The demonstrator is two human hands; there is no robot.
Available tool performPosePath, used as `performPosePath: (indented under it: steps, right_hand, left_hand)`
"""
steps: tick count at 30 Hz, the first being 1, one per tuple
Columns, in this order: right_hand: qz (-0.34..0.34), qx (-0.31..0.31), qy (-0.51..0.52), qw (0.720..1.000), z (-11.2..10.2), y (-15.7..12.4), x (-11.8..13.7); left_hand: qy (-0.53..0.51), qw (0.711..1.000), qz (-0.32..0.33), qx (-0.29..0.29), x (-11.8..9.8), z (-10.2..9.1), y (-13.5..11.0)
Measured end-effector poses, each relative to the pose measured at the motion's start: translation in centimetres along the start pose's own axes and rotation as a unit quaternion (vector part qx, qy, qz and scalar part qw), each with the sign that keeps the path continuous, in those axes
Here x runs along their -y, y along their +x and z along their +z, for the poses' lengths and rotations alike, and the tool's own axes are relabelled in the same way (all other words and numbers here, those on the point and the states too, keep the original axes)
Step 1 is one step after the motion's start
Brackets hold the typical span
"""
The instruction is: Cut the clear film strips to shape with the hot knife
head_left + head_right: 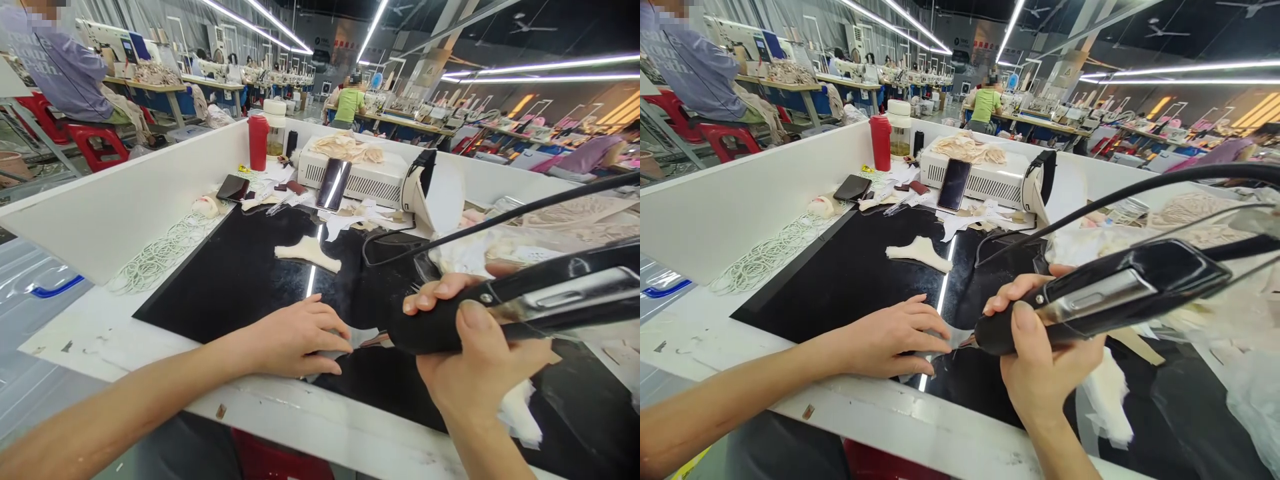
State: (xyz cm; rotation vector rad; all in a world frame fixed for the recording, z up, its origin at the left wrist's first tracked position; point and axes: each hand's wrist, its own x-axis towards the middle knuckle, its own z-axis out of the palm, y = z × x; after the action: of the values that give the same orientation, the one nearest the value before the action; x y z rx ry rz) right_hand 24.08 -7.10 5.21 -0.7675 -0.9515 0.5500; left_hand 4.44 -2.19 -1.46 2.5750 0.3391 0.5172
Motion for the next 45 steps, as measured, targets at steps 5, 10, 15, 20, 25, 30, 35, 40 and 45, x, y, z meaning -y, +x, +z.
performPosePath:
  steps: [5, 10, 15, 20, 25, 30, 35, 40, 45]
  right_hand:
    - [-0.012, 0.000, -0.003, 1.000, -0.4, 0.0, -0.2]
    - [-0.011, 0.006, -0.008, 1.000, -0.2, 0.0, -0.2]
    - [-0.010, 0.000, -0.023, 1.000, 0.0, -0.1, -0.1]
    - [-0.009, -0.033, -0.021, 0.999, -0.9, 0.4, 0.1]
    - [-0.027, -0.049, -0.026, 0.998, -1.5, 0.8, -0.1]
    - [-0.037, -0.048, -0.025, 0.998, -1.5, 0.8, -0.1]
    - [-0.031, -0.043, -0.028, 0.998, -1.6, 0.7, -0.2]
    - [-0.027, -0.043, -0.035, 0.998, -1.5, 0.7, -0.1]
    - [-0.027, -0.043, -0.017, 0.999, -1.1, 0.6, 0.1]
  left_hand:
    - [-0.006, 1.000, -0.005, 0.002, -0.1, -0.1, 0.0]
    - [-0.007, 1.000, -0.003, 0.002, -0.2, -0.2, 0.1]
    - [-0.009, 1.000, -0.010, 0.002, -0.3, -0.2, 0.1]
    - [-0.021, 0.999, -0.026, 0.007, -0.5, -0.3, 0.0]
    - [-0.030, 0.999, -0.030, 0.005, -0.5, -0.3, 0.0]
    - [-0.031, 0.999, -0.024, 0.001, -0.5, -0.4, -0.1]
    - [-0.025, 0.999, -0.027, 0.009, -0.5, -0.4, 0.0]
    - [-0.021, 1.000, -0.018, 0.000, -0.4, -0.4, -0.1]
    - [-0.020, 1.000, -0.010, -0.006, -0.4, -0.4, -0.1]
